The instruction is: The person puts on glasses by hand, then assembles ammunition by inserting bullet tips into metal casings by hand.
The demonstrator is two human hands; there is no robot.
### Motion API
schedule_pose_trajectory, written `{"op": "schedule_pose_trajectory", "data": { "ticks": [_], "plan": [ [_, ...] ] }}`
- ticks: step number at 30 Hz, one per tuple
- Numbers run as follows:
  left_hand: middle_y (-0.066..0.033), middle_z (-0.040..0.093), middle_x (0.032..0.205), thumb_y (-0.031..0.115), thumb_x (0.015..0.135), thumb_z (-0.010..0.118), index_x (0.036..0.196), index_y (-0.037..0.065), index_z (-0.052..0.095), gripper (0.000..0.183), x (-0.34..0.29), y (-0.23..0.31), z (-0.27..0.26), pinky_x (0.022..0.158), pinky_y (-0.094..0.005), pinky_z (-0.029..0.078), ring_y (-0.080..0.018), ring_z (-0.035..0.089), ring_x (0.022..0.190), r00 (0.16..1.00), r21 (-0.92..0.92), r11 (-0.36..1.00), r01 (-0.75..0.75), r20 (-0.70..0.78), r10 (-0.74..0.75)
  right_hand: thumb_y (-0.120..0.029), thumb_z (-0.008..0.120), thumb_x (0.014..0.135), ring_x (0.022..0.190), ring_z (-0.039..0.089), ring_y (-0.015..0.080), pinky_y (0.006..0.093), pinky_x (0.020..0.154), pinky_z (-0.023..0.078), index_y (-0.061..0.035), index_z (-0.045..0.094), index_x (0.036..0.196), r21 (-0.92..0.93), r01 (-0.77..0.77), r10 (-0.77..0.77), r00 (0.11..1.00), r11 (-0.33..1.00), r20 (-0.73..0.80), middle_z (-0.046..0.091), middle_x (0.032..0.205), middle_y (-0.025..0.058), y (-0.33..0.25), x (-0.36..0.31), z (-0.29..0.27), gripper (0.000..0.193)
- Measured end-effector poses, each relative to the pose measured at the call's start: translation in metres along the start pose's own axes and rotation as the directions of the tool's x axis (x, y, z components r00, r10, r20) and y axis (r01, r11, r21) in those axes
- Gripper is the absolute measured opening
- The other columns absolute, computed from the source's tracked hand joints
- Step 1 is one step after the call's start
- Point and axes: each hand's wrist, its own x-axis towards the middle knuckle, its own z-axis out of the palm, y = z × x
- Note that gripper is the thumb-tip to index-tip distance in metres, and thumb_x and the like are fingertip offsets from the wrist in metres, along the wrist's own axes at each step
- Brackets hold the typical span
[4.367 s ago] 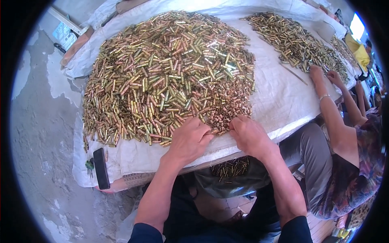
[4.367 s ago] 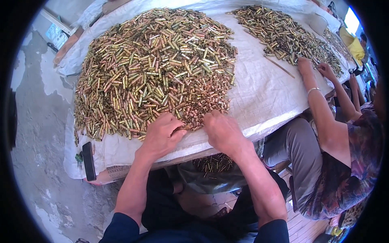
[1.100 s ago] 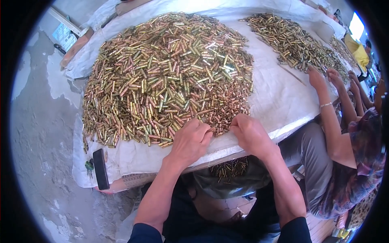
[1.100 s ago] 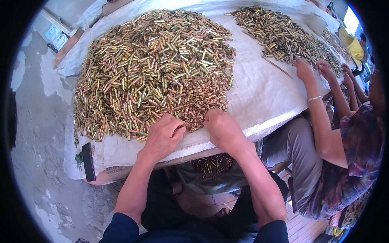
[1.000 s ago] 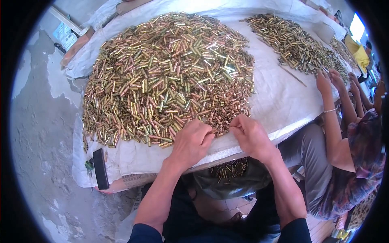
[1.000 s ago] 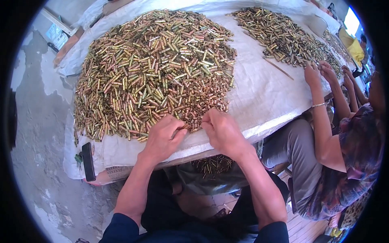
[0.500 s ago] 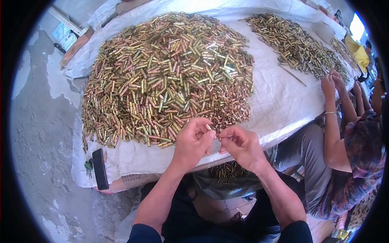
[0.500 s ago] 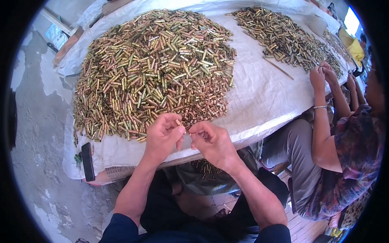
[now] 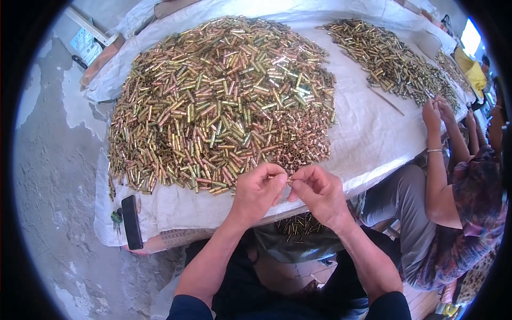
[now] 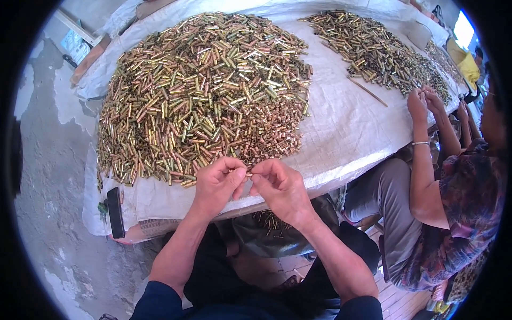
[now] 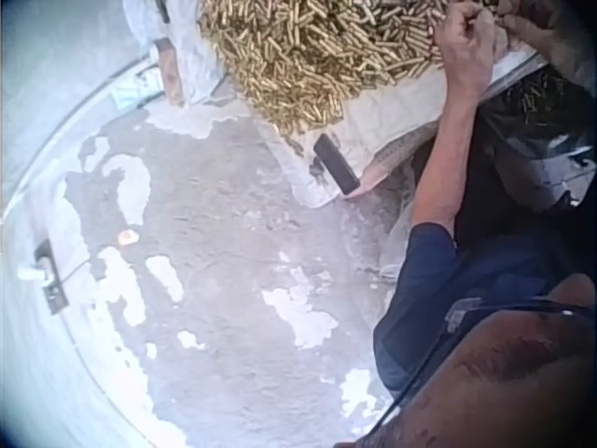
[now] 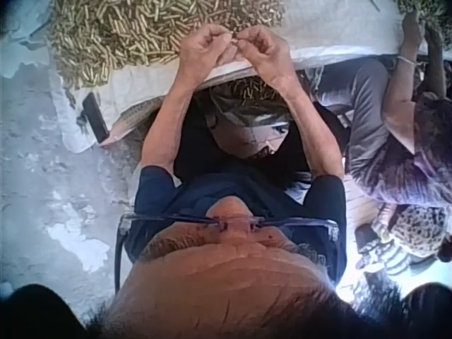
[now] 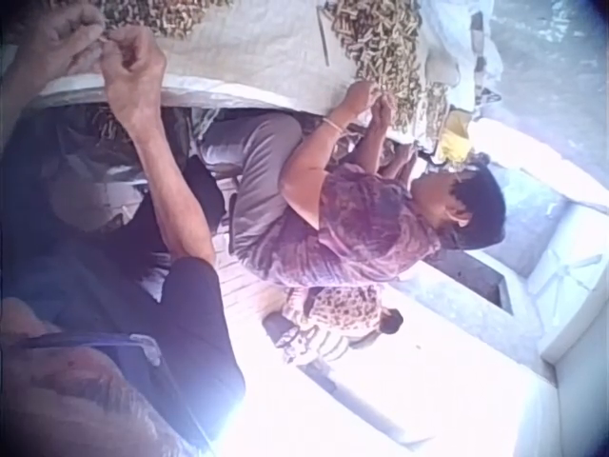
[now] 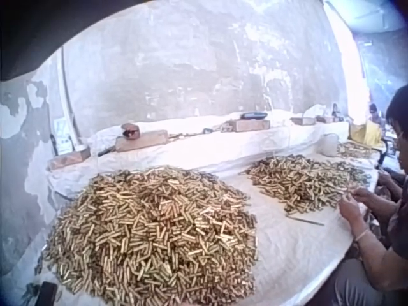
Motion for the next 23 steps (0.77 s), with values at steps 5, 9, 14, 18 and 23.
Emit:
{"op": "schedule_pose_trajectory", "data": {
  "ticks": [5,9,14,18,23],
  "plan": [
    [0.0012,0.059,0.077,0.012,0.097,0.063,0.103,-0.001,0.063,0.015,-0.001,-0.004,-0.002,0.055,-0.0199,0.041,-0.0035,0.051,0.063,0.999,0.048,0.999,-0.025,0.024,0.024,-0.001,0.058,0.098,0.078,0.066,0.0106,0.0228,0.072,0.053,0.002,0.057,0.104,-0.025,0.004,-0.004,1.0,1.0,0.004,0.065,0.088,0.0048,0.0,-0.001,-0.001,0.007],
    [-0.0003,0.06,0.079,0.014,0.097,0.062,0.104,-0.001,0.063,0.016,-0.002,-0.005,-0.001,0.059,-0.0203,0.043,-0.004,0.052,0.067,0.995,0.171,0.98,-0.101,0.025,0.098,-0.001,0.059,0.098,0.079,0.066,0.0106,0.023,0.072,0.054,0.002,0.056,0.104,-0.039,0.016,-0.015,1.0,0.999,0.013,0.064,0.089,0.0048,0.002,-0.002,-0.002,0.008],
    [-0.0013,0.058,0.076,0.017,0.099,0.058,0.103,0.0,0.062,0.017,-0.004,-0.003,0.001,0.058,-0.0214,0.042,-0.0052,0.051,0.064,0.983,0.292,0.939,-0.181,0.054,0.173,-0.003,0.062,0.096,0.079,0.065,0.0112,0.0238,0.071,0.054,0.0019,0.055,0.102,-0.018,0.008,-0.007,0.999,1.0,0.044,0.063,0.09,0.0052,0.004,-0.004,-0.004,0.01],
    [0.001,0.051,0.069,0.017,0.102,0.052,0.095,0.001,0.059,0.019,-0.01,-0.003,0.002,0.05,-0.0218,0.038,-0.0042,0.045,0.055,0.987,0.062,0.995,0.079,0.136,-0.087,-0.003,0.065,0.095,0.077,0.062,0.0091,0.0243,0.068,0.055,0.001,0.053,0.095,-0.064,-0.027,0.035,0.99,0.998,0.136,0.059,0.084,0.0034,0.005,-0.007,-0.013,0.012],
    [0.0036,0.047,0.064,0.017,0.103,0.049,0.094,0.002,0.056,0.019,-0.014,-0.005,0.001,0.044,-0.0206,0.034,-0.0026,0.04,0.05,0.922,-0.265,0.897,0.353,0.264,-0.285,-0.004,0.065,0.094,0.077,0.061,0.0078,0.0246,0.066,0.056,-0.0002,0.05,0.09,-0.117,-0.066,0.088,0.976,0.991,0.199,0.058,0.079,0.0033,-0.001,-0.009,-0.012,0.016]
  ]
}}
